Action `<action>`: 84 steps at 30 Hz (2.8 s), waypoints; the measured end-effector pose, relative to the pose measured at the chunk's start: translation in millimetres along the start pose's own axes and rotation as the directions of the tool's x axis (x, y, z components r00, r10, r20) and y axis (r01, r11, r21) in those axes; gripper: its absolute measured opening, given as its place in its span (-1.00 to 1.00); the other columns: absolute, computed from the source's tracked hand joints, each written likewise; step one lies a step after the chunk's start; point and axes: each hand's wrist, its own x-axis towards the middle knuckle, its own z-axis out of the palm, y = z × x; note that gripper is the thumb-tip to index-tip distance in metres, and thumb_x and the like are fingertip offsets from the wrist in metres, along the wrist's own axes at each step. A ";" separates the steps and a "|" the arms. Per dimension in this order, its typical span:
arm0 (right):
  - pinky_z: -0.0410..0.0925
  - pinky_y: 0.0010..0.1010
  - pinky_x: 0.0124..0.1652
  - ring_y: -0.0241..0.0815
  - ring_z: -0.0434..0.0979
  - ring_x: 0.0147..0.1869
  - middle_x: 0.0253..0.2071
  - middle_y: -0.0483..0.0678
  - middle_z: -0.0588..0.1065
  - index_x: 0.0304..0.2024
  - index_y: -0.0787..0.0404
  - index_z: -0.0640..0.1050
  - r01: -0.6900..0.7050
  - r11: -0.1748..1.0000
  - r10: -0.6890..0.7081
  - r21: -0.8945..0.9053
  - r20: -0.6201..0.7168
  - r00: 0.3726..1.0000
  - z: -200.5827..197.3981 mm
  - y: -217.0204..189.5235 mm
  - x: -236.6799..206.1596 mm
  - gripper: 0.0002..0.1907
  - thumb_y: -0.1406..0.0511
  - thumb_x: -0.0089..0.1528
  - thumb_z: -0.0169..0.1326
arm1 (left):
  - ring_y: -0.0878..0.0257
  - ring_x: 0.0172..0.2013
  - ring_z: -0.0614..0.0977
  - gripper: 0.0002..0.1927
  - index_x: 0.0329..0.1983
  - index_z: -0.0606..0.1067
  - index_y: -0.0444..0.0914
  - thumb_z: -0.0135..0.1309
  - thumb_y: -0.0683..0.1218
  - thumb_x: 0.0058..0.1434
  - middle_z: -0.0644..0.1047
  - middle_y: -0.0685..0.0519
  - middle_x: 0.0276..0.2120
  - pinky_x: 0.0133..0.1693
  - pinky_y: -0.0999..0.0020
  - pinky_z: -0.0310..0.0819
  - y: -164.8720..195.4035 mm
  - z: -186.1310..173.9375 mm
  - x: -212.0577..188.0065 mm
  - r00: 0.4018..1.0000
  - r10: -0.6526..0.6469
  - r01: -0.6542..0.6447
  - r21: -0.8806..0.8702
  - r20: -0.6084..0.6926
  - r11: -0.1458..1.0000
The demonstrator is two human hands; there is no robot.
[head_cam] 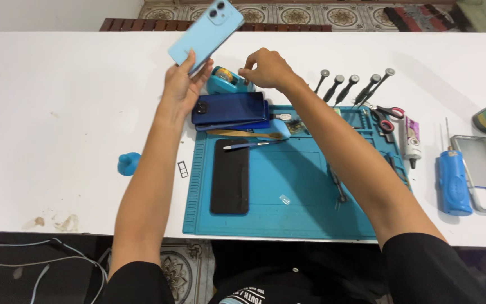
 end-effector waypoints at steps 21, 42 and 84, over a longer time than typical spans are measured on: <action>0.56 -0.37 -0.20 0.00 0.70 -0.16 -0.01 0.35 0.49 0.10 0.44 0.44 -0.274 0.893 0.124 0.358 0.390 0.912 -17.5 -5.3 16.3 -0.57 0.20 0.36 0.01 | -0.10 0.13 0.63 -0.55 0.26 0.29 -0.46 -0.08 -0.11 0.39 0.51 -0.32 0.12 0.08 0.13 0.55 -6.5 0.5 4.9 0.994 -0.089 0.099 0.201 -0.057 0.975; 0.58 -0.50 -0.07 -0.19 0.67 -0.13 -0.10 0.19 0.62 -0.09 0.47 0.60 -0.239 0.817 0.150 0.525 0.206 0.967 0.2 26.5 -18.1 -0.68 0.30 0.26 0.08 | -0.12 0.08 0.66 -0.55 0.26 0.26 -0.45 -0.07 -0.13 0.36 0.50 -0.33 0.10 0.04 0.11 0.56 -19.8 24.4 -4.3 0.997 -0.064 0.076 0.342 -0.046 0.937; 0.48 -0.51 -0.10 -0.42 0.58 -0.13 -0.11 -0.21 0.64 -0.25 0.21 0.64 0.261 0.592 -0.189 0.762 -0.184 0.965 -114.0 -9.0 -121.6 -0.90 0.30 0.30 0.20 | 0.29 -0.07 0.64 -0.44 0.13 0.35 -0.30 0.36 -0.10 0.15 0.55 -0.02 -0.06 -0.02 0.33 0.64 -32.0 131.2 -102.0 0.905 0.272 -0.381 0.335 0.328 0.862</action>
